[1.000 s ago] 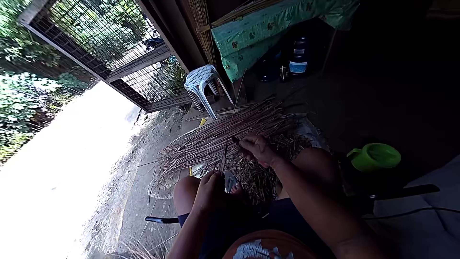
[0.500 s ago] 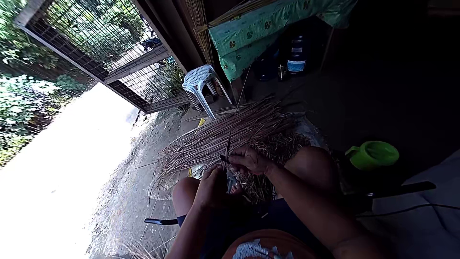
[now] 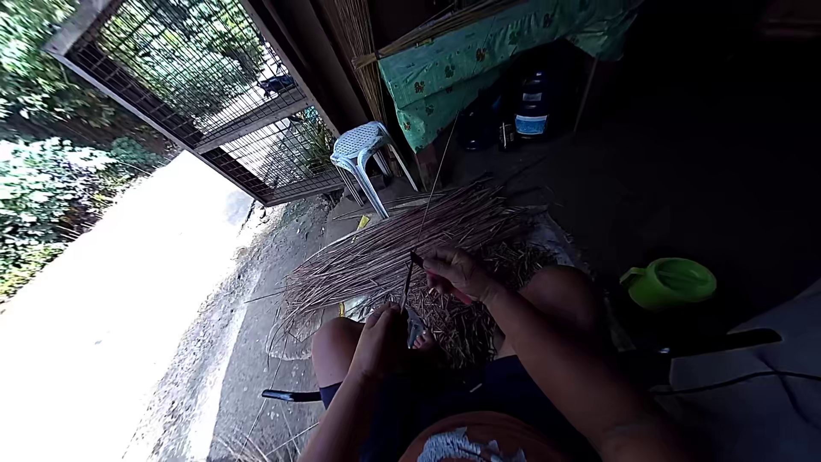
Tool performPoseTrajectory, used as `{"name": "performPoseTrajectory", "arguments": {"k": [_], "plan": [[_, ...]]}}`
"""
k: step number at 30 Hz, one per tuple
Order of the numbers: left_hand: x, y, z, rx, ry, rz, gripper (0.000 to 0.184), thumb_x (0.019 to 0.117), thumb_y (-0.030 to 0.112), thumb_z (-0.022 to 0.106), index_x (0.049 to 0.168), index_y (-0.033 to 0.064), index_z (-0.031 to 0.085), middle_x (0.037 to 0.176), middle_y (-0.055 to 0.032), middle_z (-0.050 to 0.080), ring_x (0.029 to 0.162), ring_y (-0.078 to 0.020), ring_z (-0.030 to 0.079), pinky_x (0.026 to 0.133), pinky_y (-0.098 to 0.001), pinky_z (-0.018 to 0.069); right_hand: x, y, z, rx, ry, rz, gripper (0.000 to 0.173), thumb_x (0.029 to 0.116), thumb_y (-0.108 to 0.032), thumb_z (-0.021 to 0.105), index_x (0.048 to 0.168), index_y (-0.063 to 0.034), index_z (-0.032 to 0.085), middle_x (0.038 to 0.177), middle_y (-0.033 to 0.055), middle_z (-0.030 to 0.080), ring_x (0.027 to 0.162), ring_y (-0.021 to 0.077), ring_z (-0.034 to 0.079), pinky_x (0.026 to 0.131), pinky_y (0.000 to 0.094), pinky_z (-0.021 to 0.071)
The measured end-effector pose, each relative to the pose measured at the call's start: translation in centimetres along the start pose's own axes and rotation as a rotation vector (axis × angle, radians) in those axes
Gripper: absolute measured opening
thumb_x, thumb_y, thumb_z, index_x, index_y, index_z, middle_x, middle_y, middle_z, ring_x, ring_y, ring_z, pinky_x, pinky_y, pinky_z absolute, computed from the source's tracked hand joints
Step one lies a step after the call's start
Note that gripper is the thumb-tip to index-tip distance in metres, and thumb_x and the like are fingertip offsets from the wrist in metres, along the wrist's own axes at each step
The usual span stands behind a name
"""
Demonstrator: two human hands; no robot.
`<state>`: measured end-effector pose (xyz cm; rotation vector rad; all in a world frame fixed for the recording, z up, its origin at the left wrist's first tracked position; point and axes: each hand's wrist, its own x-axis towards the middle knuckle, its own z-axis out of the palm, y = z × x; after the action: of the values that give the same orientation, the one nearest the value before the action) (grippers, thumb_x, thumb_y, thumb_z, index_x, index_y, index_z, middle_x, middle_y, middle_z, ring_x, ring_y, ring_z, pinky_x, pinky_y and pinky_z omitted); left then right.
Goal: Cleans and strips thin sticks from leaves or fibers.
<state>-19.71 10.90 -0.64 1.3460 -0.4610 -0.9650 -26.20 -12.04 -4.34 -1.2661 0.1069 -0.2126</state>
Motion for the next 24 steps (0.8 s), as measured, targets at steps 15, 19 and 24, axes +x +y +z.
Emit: {"name": "performPoseTrajectory", "arguments": {"k": [15, 19, 24], "plan": [[1.8, 0.6, 1.1, 0.273, 0.123, 0.148, 0.031, 0.1094, 0.020, 0.030, 0.092, 0.0070, 0.052, 0.060, 0.0023, 0.046, 0.045, -0.0074, 0.043, 0.043, -0.0227, 0.0408, -1.3, 0.0, 2.0, 0.052, -0.081, 0.043, 0.022, 0.1075, -0.020, 0.051, 0.102, -0.0027, 0.064, 0.071, 0.0009, 0.067, 0.052, 0.0067, 0.059, 0.048, 0.0198, 0.0494], [2.0, 0.4, 1.1, 0.312, 0.060, 0.174, 0.031, 0.1112, 0.026, 0.033, 0.099, 0.0062, 0.055, 0.062, 0.0009, 0.047, 0.046, -0.0088, 0.045, 0.043, -0.0238, 0.0417, -1.6, 0.2, 1.9, 0.009, -0.304, 0.018, 0.023, 0.1062, -0.022, 0.053, 0.095, -0.0055, 0.064, 0.068, -0.0010, 0.065, 0.051, 0.0061, 0.058, 0.047, 0.0202, 0.0482], [1.6, 0.3, 1.6, 0.317, 0.115, 0.186, 0.034, 0.1081, 0.020, 0.030, 0.090, 0.0071, 0.056, 0.059, 0.0029, 0.047, 0.046, -0.0071, 0.044, 0.045, -0.0230, 0.0411, -1.7, -0.1, 2.0, -0.033, -0.380, 0.029, 0.023, 0.1054, -0.022, 0.055, 0.090, -0.0067, 0.063, 0.066, -0.0014, 0.065, 0.050, 0.0063, 0.058, 0.046, 0.0202, 0.0478]]}}
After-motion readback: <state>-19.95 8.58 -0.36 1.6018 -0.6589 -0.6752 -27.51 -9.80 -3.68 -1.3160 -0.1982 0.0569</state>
